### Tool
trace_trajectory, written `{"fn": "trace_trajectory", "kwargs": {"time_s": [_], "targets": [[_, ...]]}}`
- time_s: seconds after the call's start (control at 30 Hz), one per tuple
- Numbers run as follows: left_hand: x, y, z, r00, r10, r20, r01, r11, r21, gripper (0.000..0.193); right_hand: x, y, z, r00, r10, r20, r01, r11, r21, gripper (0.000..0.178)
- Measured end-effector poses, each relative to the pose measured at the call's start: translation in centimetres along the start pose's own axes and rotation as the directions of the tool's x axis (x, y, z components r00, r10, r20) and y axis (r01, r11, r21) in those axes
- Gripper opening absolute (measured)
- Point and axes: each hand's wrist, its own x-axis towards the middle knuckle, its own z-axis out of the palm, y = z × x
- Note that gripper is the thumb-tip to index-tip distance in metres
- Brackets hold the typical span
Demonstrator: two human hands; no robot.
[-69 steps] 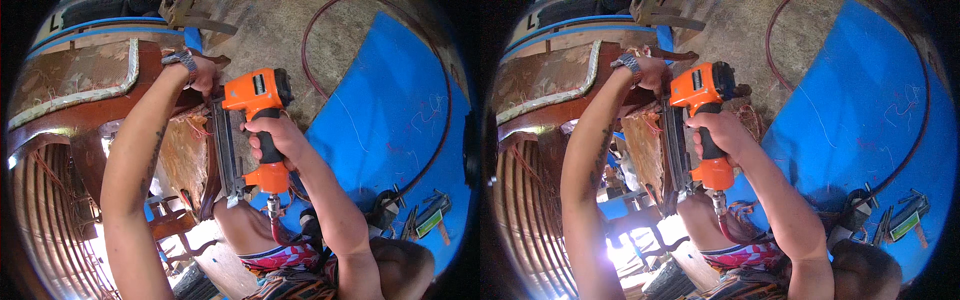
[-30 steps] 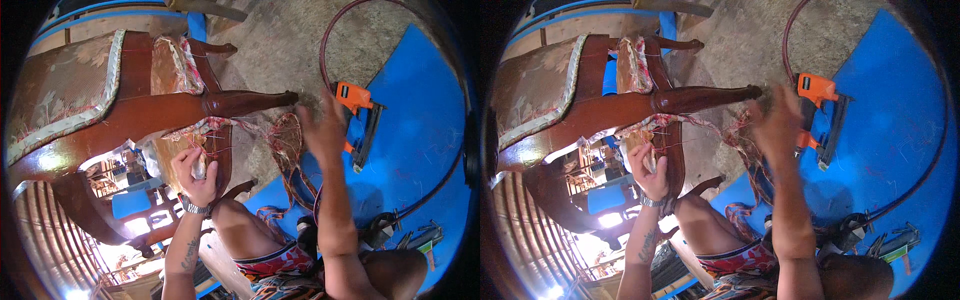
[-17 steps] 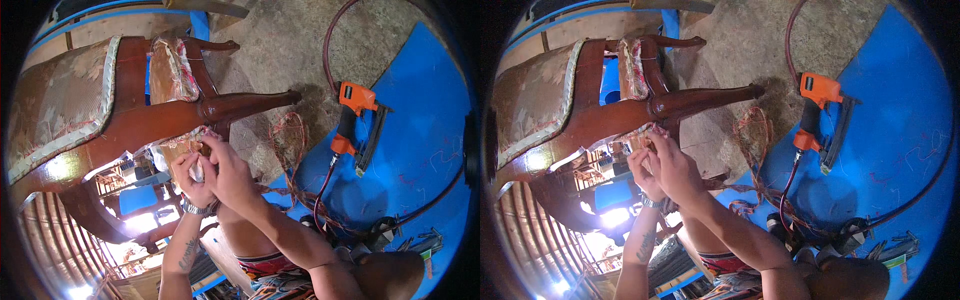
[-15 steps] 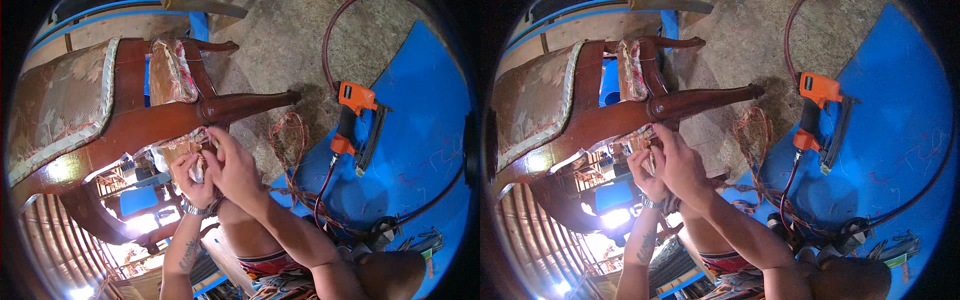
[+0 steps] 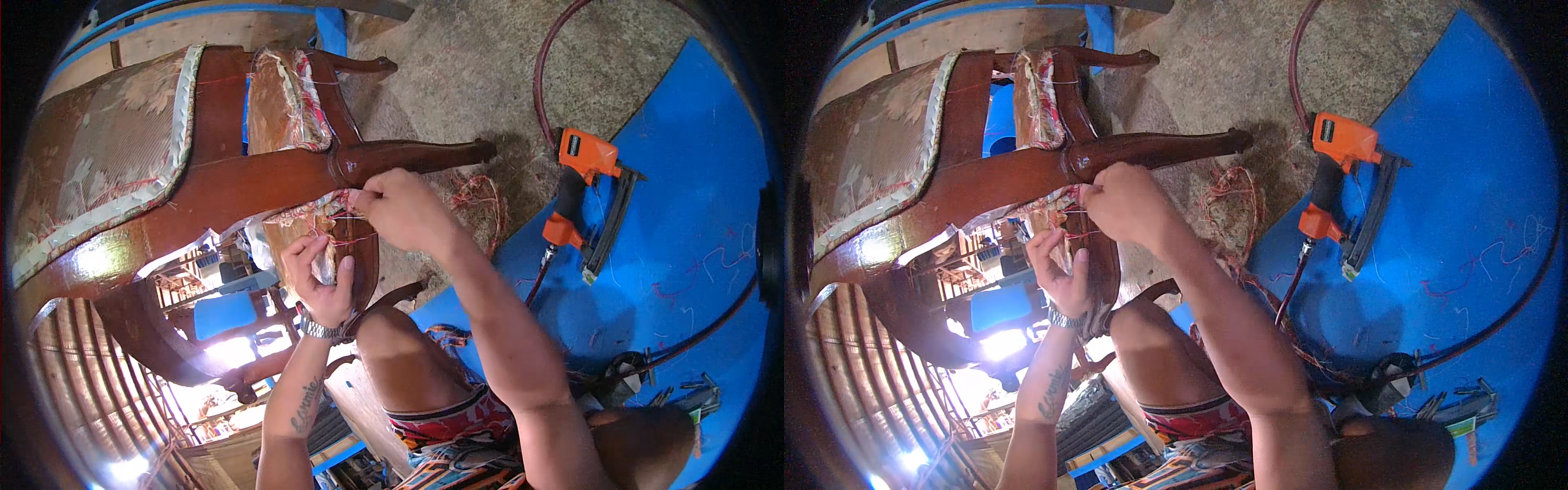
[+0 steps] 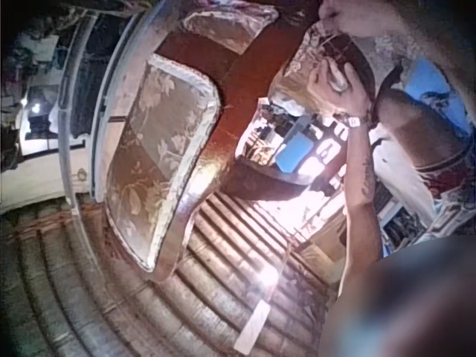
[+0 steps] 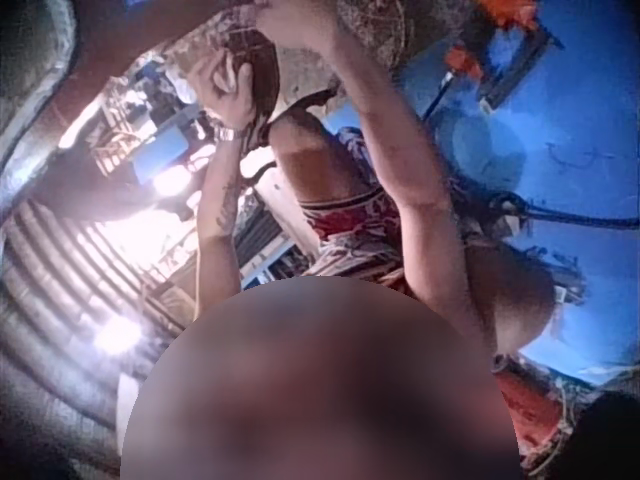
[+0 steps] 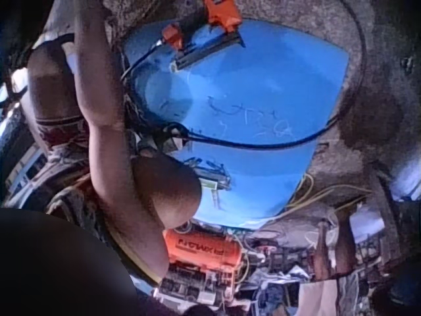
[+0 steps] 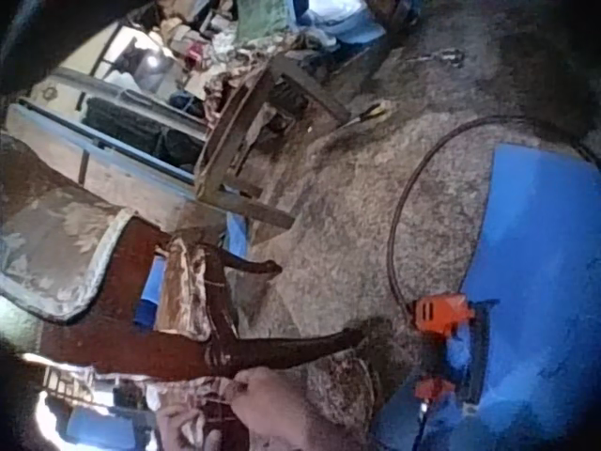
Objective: Reupholstering a wooden chair by attaching fabric strips and padding using a pneumatic staple gun.
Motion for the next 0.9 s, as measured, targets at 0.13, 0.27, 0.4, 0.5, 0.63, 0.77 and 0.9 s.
{"fn": "trace_trajectory", "kwargs": {"time_s": [0.13, 0.27, 0.4, 0.5, 0.63, 0.77, 0.9], "targets": [[0.1, 0.0, 0.0, 1.000, 0.006, -0.009, -0.006, 1.000, -0.024, 0.038, 0.3, 1.5, 1.3, 1.000, -0.005, 0.030, -0.002, 0.974, 0.228, 0.029], [0.2, 0.5, -0.1, 0.997, 0.077, -0.026, -0.075, 0.995, 0.071, 0.035, -0.2, 1.9, 1.8, 0.993, -0.033, -0.111, 0.072, 0.927, 0.369, 0.025], [-0.5, 1.6, -0.5, 0.982, 0.187, -0.003, -0.181, 0.955, 0.235, 0.027, -0.8, 2.3, 1.6, 0.926, -0.270, -0.264, 0.276, 0.961, -0.015, 0.024], [-3.1, 5.1, 0.6, 0.971, 0.139, -0.192, -0.121, 0.987, 0.103, 0.031, 0.1, 2.1, 1.6, 0.990, -0.116, -0.074, 0.130, 0.964, 0.234, 0.024], [-5.9, 10.9, 7.1, 0.786, -0.617, -0.026, 0.437, 0.585, -0.683, 0.047, 0.2, 2.2, 0.3, 0.993, -0.001, 0.114, -0.039, 0.939, 0.342, 0.025], [-3.6, 8.6, 9.8, 0.801, -0.585, 0.123, 0.362, 0.311, -0.879, 0.043, 0.7, 2.7, 0.1, 0.944, 0.001, 0.330, -0.211, 0.771, 0.601, 0.026], [-3.0, 7.2, 8.8, 0.790, -0.597, 0.139, 0.328, 0.220, -0.919, 0.029, 0.8, 1.7, -0.5, 0.951, 0.010, 0.310, -0.140, 0.905, 0.401, 0.019]]}}
